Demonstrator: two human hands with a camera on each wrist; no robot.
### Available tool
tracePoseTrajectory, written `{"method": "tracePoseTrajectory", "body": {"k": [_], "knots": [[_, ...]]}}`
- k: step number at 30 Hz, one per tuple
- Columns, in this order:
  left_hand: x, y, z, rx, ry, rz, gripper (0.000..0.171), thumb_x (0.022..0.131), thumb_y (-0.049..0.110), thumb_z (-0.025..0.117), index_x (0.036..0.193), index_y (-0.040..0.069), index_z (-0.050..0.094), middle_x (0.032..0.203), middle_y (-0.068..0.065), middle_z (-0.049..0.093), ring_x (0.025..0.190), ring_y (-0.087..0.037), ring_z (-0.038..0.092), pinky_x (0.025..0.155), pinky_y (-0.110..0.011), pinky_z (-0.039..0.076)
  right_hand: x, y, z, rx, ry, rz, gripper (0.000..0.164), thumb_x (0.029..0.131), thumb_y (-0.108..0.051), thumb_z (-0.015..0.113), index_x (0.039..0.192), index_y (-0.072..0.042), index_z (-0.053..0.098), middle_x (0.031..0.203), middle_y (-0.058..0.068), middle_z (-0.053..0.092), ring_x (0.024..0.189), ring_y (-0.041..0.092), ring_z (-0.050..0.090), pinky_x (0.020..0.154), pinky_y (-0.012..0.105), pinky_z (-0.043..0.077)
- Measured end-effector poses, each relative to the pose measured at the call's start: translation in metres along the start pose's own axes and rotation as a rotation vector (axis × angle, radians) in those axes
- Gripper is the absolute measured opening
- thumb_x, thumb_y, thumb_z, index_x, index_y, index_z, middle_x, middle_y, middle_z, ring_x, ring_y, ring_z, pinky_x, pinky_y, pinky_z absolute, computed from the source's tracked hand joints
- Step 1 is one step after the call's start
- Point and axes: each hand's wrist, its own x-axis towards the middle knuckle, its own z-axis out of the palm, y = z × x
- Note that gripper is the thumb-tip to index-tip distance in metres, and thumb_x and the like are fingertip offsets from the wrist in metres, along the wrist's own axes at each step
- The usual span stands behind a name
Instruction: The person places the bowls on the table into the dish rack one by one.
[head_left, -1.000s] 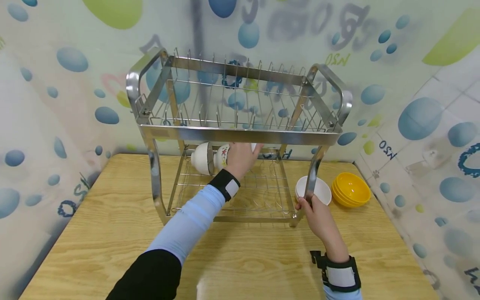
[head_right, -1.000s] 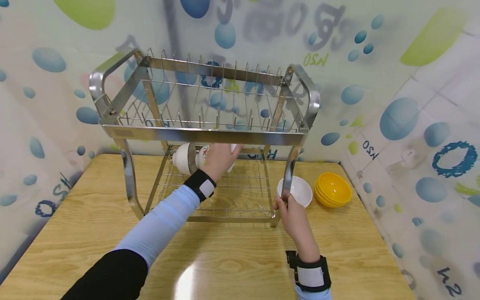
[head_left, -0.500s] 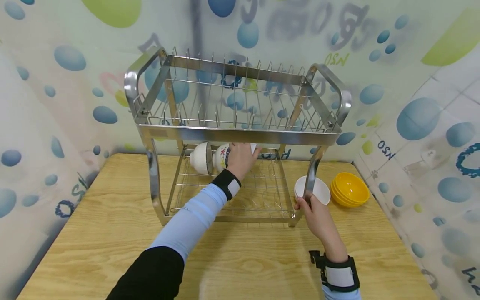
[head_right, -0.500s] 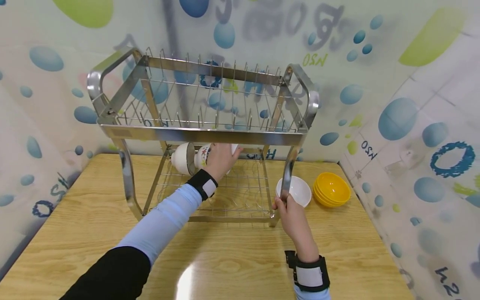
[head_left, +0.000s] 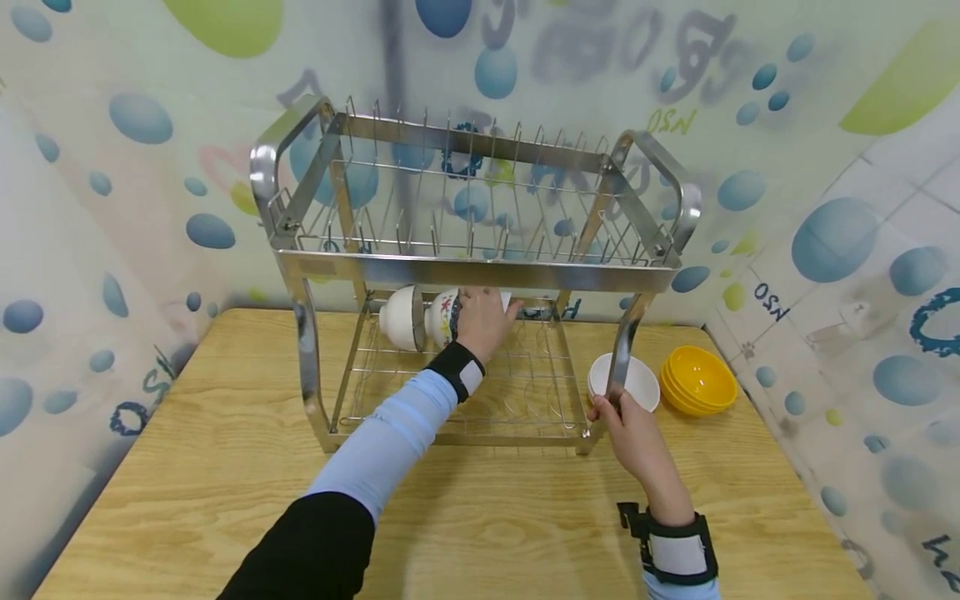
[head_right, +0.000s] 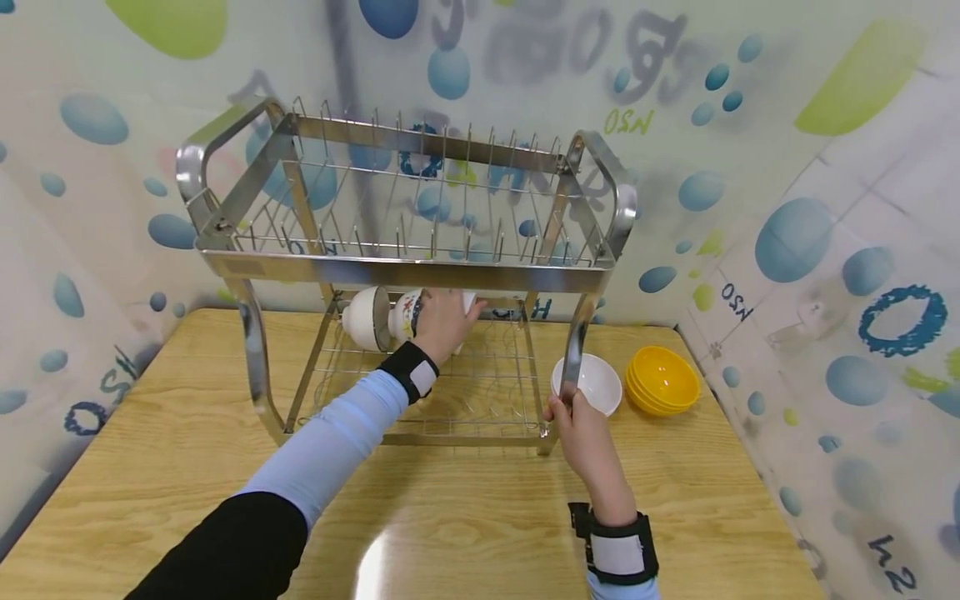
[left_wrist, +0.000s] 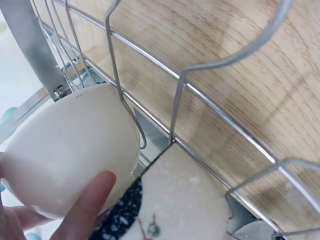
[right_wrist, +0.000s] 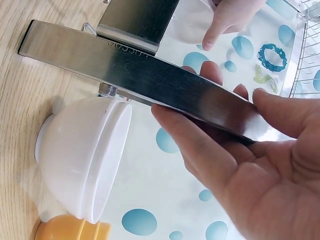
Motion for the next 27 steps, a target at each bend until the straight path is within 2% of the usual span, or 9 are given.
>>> {"method": "tracePoseTrajectory", "body": {"k": [7, 13, 17, 20, 22, 24, 27], "knots": [[-0.0008, -0.0011, 0.0006, -0.036, -0.024, -0.019, 0.075, 0.094, 0.06, 0.038, 0.127, -0.005, 0.055, 0.112, -0.036, 0.055, 0.094, -0.042, 0.06, 0.066, -0.037, 0.056, 0.0003, 0.0006, 0.0007, 0.004, -0.003, -0.001, 0.031, 0.102, -0.033, 0.038, 0.104, -0.006, 0.054, 0.094, 0.01, 0.061, 0.065, 0.017, 0.038, 0.056, 0.028, 0.029], [-0.0022, -0.0006, -0.0011, -0.068, -0.045, -0.03, 0.073, 0.094, 0.057, 0.041, 0.128, -0.007, 0.053, 0.111, -0.037, 0.054, 0.094, -0.041, 0.061, 0.058, -0.033, 0.056, -0.0002, 0.0012, 0.0009, 0.012, -0.005, 0.008, 0.032, 0.102, -0.033, 0.039, 0.105, -0.005, 0.053, 0.094, 0.01, 0.061, 0.064, 0.017, 0.036, 0.055, 0.028, 0.029], [-0.0023, -0.0007, -0.0011, -0.065, -0.06, -0.024, 0.073, 0.095, 0.056, 0.04, 0.128, -0.008, 0.051, 0.108, -0.035, 0.056, 0.092, -0.038, 0.061, 0.061, -0.033, 0.056, 0.0001, 0.0016, 0.0009, 0.008, 0.0, 0.007, 0.032, 0.102, -0.032, 0.039, 0.105, -0.005, 0.054, 0.094, 0.01, 0.062, 0.063, 0.017, 0.035, 0.055, 0.028, 0.029], [-0.0025, -0.0008, -0.0006, -0.086, -0.071, -0.033, 0.072, 0.096, 0.054, 0.041, 0.13, -0.009, 0.048, 0.113, -0.036, 0.054, 0.092, -0.038, 0.062, 0.062, -0.034, 0.056, 0.0, 0.0013, 0.0007, 0.009, -0.002, 0.003, 0.031, 0.103, -0.032, 0.039, 0.106, -0.004, 0.054, 0.094, 0.01, 0.062, 0.064, 0.017, 0.036, 0.055, 0.028, 0.029], [-0.0028, -0.0009, -0.0002, -0.11, -0.079, -0.042, 0.072, 0.097, 0.053, 0.041, 0.132, -0.009, 0.046, 0.117, -0.038, 0.051, 0.086, -0.036, 0.064, 0.056, -0.032, 0.055, 0.0003, 0.0012, 0.0008, 0.011, -0.003, 0.005, 0.03, 0.103, -0.031, 0.039, 0.106, -0.004, 0.054, 0.094, 0.01, 0.061, 0.064, 0.017, 0.037, 0.055, 0.028, 0.029], [-0.0036, -0.0011, -0.0001, -0.13, -0.092, -0.055, 0.072, 0.097, 0.052, 0.041, 0.135, -0.009, 0.043, 0.122, -0.039, 0.047, 0.072, -0.031, 0.065, 0.047, -0.029, 0.052, 0.0, 0.001, 0.0007, 0.012, -0.004, 0.006, 0.03, 0.103, -0.031, 0.039, 0.106, -0.004, 0.053, 0.094, 0.011, 0.061, 0.065, 0.017, 0.037, 0.055, 0.028, 0.029], [-0.0045, -0.0014, 0.0001, -0.159, -0.11, -0.073, 0.073, 0.097, 0.052, 0.04, 0.137, -0.009, 0.039, 0.127, -0.04, 0.043, 0.049, -0.021, 0.059, 0.035, -0.024, 0.044, 0.0004, 0.001, 0.0008, 0.012, -0.002, 0.009, 0.03, 0.103, -0.03, 0.039, 0.106, -0.005, 0.054, 0.094, 0.011, 0.061, 0.064, 0.017, 0.037, 0.055, 0.028, 0.029]]}}
